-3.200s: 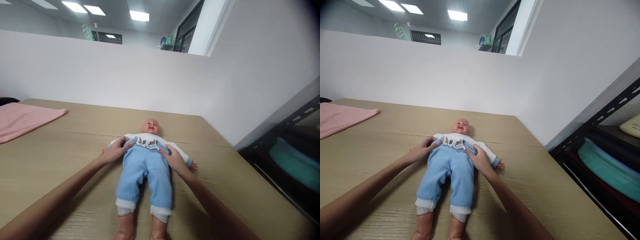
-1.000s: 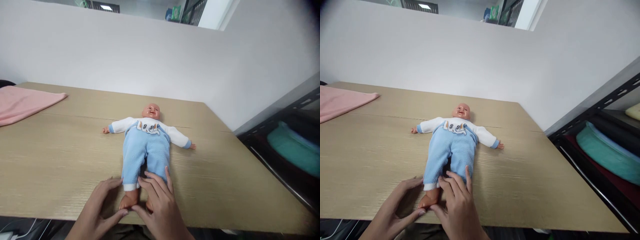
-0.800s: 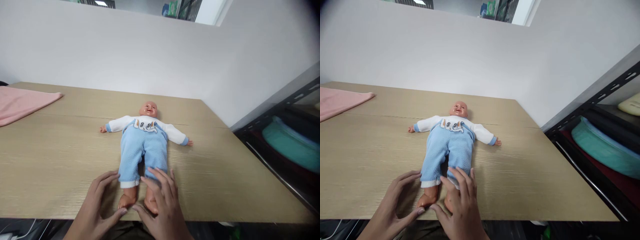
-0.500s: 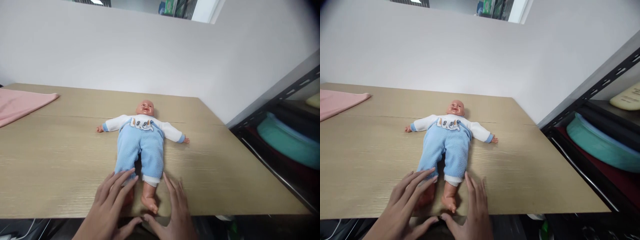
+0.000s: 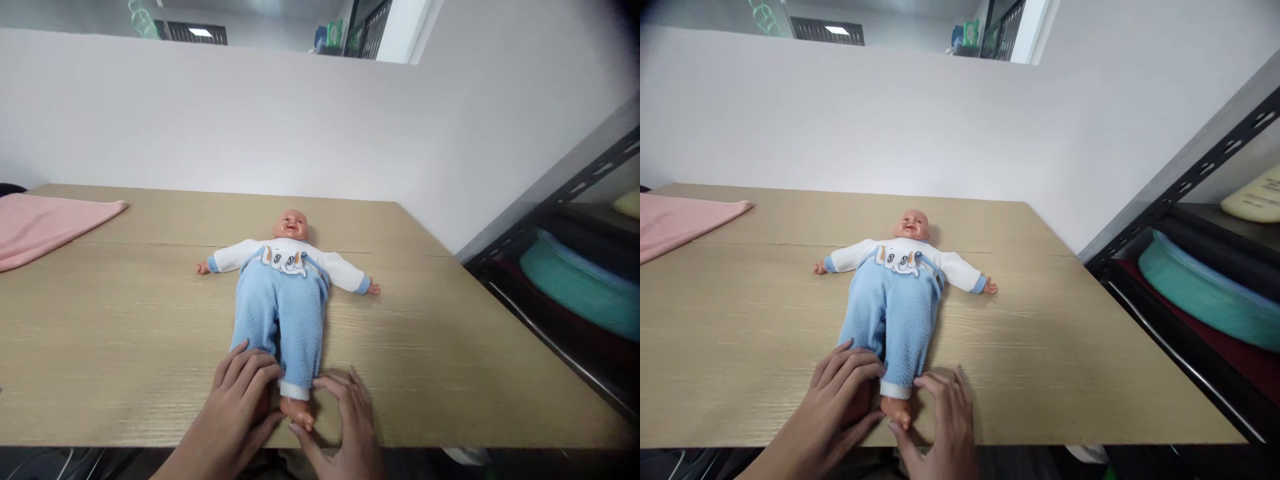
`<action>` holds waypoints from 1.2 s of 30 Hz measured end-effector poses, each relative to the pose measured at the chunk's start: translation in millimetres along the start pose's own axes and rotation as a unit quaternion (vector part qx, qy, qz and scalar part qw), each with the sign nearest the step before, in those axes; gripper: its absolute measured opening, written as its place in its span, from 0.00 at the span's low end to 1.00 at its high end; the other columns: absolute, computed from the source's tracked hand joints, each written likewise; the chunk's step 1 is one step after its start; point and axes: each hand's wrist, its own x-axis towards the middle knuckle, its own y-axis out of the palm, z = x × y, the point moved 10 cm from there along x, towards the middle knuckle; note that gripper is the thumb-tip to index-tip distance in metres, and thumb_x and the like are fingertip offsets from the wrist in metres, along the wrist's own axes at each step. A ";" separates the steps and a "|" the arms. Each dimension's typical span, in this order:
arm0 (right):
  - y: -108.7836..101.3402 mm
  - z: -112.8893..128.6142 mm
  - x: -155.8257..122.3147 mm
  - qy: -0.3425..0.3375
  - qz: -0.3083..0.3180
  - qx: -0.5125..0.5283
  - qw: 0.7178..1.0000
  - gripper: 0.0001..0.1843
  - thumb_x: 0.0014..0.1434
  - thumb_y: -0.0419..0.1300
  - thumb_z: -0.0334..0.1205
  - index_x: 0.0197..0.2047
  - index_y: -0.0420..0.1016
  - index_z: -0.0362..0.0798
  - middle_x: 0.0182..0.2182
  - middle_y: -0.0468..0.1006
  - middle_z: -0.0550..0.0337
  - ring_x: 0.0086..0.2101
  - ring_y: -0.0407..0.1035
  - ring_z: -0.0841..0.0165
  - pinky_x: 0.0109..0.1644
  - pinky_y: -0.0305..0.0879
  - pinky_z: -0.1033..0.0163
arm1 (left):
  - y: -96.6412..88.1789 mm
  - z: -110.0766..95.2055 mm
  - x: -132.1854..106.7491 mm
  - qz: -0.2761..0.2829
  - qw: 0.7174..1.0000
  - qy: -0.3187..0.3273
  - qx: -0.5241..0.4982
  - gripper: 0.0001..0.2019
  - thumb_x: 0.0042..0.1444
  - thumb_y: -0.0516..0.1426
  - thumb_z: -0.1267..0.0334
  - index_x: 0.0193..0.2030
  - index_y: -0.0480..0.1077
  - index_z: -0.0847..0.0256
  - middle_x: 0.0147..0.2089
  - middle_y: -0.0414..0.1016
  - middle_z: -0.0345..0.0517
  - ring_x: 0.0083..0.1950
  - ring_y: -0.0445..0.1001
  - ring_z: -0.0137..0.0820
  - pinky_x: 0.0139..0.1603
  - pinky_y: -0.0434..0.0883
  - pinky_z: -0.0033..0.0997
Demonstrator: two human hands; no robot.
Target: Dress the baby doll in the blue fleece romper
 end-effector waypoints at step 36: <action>260.3 35.8 319.6 -0.245 0.493 0.012 0.834 0.17 0.66 0.69 0.33 0.58 0.82 0.46 0.55 0.88 0.44 0.53 0.81 0.52 0.58 0.75 0.52 | -7.7 222.7 99.6 -0.173 0.918 -0.204 -0.294 0.13 0.77 0.60 0.49 0.48 0.74 0.56 0.45 0.78 0.44 0.46 0.75 0.39 0.50 0.71 0.39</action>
